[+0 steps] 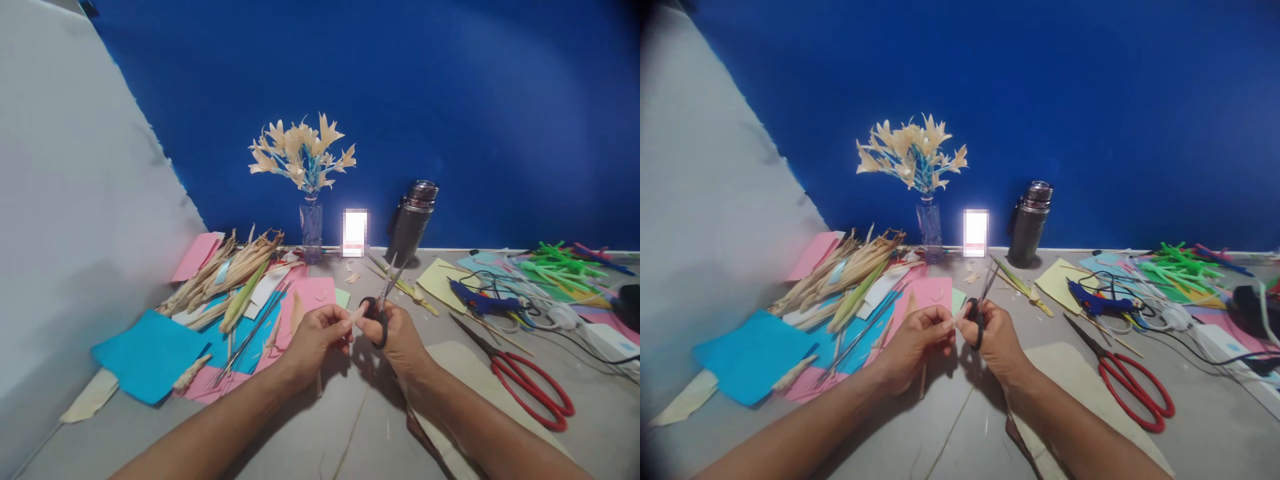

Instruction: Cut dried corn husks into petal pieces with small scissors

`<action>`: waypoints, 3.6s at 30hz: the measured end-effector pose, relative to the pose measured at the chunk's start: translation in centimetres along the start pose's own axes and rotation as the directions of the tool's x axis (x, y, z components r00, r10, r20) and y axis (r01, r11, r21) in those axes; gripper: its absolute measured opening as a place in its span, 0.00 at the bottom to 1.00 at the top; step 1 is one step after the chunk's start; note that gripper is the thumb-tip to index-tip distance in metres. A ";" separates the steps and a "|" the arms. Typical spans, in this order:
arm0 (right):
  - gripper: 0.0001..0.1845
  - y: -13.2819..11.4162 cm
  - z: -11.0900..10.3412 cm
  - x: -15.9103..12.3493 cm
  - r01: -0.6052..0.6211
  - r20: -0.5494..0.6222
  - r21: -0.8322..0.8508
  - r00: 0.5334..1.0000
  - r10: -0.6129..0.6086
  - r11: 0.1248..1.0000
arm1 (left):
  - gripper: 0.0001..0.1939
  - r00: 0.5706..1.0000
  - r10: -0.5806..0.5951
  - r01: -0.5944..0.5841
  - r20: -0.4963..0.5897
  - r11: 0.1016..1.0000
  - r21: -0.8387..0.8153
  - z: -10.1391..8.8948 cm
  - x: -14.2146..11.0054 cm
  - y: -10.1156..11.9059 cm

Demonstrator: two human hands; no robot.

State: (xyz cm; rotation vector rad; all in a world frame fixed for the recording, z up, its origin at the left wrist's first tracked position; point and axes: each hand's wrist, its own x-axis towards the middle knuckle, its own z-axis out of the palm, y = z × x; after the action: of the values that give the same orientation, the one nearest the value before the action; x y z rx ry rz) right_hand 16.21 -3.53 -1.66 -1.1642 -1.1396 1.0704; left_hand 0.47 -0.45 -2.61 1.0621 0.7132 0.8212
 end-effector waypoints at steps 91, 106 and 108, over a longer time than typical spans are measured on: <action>0.15 -0.2 -0.3 -0.2 -0.055 -0.030 -0.018 0.998 0.055 0.998 | 0.10 0.997 -0.023 0.010 -0.073 0.984 -0.176 0.6 -0.6 1.2; 0.11 -0.8 -1.4 0.3 -0.133 0.048 -0.041 0.990 0.135 0.990 | 0.05 0.991 -0.131 0.125 0.035 0.981 0.148 -0.2 -0.5 1.2; 0.12 -0.5 -1.3 0.5 -0.105 0.002 -0.059 0.994 0.105 0.993 | 0.05 0.991 -0.130 0.122 0.037 0.980 0.157 -0.2 -0.6 1.1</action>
State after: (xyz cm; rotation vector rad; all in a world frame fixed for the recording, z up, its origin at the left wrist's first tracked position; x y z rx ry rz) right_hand 17.53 -3.24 -1.19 -1.2800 -1.1307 1.1265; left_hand -0.23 -0.57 -1.57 1.1591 0.8059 0.6377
